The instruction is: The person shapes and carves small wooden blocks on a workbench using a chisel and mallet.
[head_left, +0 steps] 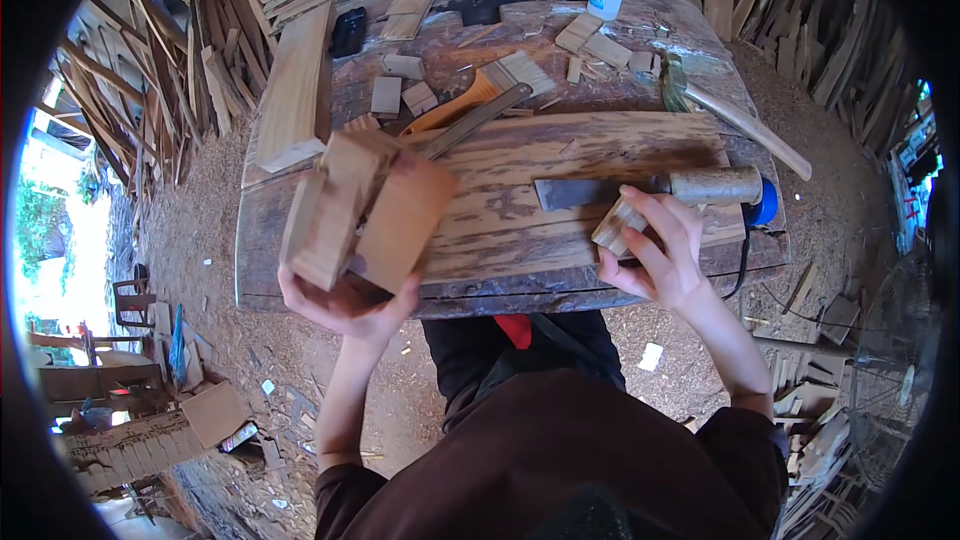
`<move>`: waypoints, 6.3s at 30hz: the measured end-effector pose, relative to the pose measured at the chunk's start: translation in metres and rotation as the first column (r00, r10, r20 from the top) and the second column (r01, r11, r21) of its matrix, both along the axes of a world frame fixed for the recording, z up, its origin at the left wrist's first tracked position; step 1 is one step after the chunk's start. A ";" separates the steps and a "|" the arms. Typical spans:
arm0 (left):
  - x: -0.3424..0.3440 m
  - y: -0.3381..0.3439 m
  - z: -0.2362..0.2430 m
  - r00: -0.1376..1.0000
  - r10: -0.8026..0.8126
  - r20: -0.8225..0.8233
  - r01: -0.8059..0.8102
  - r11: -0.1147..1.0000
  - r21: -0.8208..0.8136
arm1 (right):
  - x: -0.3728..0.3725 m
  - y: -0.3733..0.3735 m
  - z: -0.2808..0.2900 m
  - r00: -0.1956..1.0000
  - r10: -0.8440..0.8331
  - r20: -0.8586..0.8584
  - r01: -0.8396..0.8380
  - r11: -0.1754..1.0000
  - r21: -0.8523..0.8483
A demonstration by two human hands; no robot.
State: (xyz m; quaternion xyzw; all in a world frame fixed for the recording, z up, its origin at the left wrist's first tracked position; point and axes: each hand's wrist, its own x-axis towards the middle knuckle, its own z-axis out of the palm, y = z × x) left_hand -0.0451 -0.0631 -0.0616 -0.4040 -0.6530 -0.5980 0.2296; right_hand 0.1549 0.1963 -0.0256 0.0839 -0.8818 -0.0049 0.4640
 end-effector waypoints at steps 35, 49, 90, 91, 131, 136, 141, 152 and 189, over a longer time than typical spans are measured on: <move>0.080 0.082 0.012 0.830 -0.467 0.304 0.557 0.713 -0.426 | 0.080 -0.047 -0.042 0.942 -0.236 -0.237 -0.078 0.535 -0.841; 0.109 0.087 -0.006 0.949 -0.191 0.252 0.283 0.869 -0.406 | 0.070 -0.077 -0.063 0.973 -0.223 -0.055 0.110 0.661 -0.742; 0.103 0.089 -0.007 0.977 -0.188 0.102 0.213 0.889 -0.405 | 0.064 -0.065 -0.045 0.931 -0.336 0.140 0.357 0.770 -0.529; 0.103 0.089 -0.007 0.976 -0.191 0.103 0.216 0.888 -0.406 | 0.064 -0.063 -0.045 0.928 -0.335 0.160 0.369 0.786 -0.496; 0.101 0.095 0.000 0.978 -0.171 0.117 0.204 0.891 -0.406 | 0.049 -0.067 -0.042 0.931 -0.339 0.137 0.350 0.717 -0.603; 0.100 0.096 0.001 0.976 -0.186 0.115 0.217 0.894 -0.392 | 0.049 -0.068 -0.041 0.938 -0.322 0.126 0.323 0.689 -0.649; 0.097 0.096 0.000 0.973 -0.202 0.116 0.231 0.890 -0.392 | 0.052 -0.066 -0.039 0.930 -0.329 0.164 0.358 0.713 -0.602; 0.097 0.096 0.001 0.970 -0.206 0.126 0.239 0.894 -0.379 | 0.050 -0.067 -0.043 0.924 -0.356 0.137 0.362 0.702 -0.614; 0.097 0.061 0.002 0.980 -0.047 0.194 0.126 0.899 -0.419 | 0.084 -0.029 -0.038 0.817 0.224 -0.531 -0.381 -0.481 -0.789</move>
